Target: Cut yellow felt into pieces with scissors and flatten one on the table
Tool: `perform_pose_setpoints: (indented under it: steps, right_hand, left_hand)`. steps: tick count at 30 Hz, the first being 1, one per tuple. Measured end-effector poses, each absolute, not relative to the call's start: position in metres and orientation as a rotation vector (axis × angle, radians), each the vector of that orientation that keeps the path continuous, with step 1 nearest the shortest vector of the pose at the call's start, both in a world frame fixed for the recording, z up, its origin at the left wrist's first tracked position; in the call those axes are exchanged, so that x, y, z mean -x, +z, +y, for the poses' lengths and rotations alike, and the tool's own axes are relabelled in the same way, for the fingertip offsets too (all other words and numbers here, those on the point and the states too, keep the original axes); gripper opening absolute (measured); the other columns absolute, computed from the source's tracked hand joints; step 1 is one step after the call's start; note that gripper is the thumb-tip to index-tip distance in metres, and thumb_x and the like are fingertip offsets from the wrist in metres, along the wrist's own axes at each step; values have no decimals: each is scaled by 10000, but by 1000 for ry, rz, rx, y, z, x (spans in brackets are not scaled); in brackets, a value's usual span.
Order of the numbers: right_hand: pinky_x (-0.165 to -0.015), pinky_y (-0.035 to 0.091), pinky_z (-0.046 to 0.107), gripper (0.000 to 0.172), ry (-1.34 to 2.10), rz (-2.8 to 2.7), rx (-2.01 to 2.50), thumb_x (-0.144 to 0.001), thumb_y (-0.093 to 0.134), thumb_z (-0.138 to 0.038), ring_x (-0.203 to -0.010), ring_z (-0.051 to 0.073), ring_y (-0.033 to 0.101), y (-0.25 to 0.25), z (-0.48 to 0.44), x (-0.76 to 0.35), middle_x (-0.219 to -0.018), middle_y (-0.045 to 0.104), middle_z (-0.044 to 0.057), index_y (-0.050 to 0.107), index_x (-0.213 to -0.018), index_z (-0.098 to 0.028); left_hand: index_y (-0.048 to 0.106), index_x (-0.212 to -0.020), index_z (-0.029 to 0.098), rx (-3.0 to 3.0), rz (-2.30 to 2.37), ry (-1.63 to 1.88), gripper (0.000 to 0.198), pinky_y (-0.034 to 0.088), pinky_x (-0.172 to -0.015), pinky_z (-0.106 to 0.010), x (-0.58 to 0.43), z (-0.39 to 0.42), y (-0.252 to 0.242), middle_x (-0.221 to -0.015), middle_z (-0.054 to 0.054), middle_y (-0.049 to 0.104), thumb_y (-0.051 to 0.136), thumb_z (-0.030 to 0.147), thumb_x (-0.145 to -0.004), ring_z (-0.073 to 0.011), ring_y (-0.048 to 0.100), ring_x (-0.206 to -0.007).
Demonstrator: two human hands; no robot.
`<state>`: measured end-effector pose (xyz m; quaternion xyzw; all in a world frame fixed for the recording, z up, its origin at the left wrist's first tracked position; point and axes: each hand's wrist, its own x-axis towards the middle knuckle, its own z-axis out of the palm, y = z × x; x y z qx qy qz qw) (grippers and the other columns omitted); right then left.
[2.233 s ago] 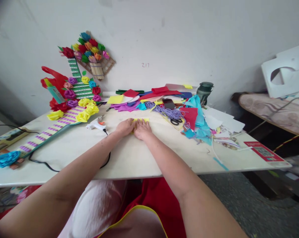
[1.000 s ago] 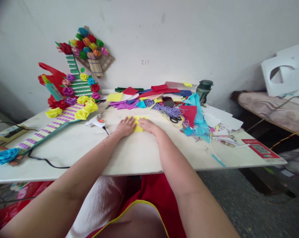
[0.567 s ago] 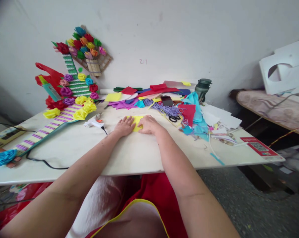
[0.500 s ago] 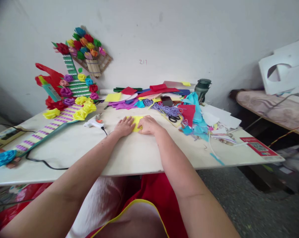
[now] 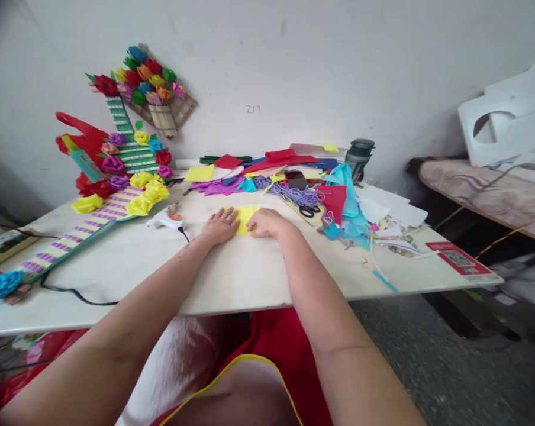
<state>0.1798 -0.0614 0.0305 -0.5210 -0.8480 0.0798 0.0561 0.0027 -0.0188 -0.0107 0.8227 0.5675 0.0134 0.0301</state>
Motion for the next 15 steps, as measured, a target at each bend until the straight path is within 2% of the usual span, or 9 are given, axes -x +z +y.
perform_pose_setpoints:
  steps: [7, 11, 15]
  right_hand:
    - [-857, 426, 221, 246, 102, -2644, 1676, -749, 583, -200, -1012, 175, 619, 42, -72, -167, -1040, 695, 14, 722, -947, -242]
    - [-806, 431, 238, 221, -52, -2678, 1677, -771, 551, -201, -970, 196, 630, 44, -77, -161, -974, 711, 56, 734, -893, -228]
    - [-786, 437, 256, 280, -92, -2680, 1675, -771, 502, -182, -952, 204, 635, 43, -77, -160, -973, 710, 61, 730, -925, -238]
  left_hand:
    - [219, -1437, 205, -2525, 1749, 44, 621, 134, -1098, -429, -3, -20, -10, -1514, -11, 164, 129, 480, -887, -253, 120, -1381]
    - [216, -1438, 205, -2521, 1754, 31, 709, 125, -1100, -427, -3, -22, -9, -1515, -19, 159, 117, 592, -852, -256, 100, -1385]
    - [221, -1437, 213, -2566, 1736, 50, 805, 120, -1100, -432, -2, -21, -11, -1512, -26, 173, 110, 690, -798, -259, 97, -1386]
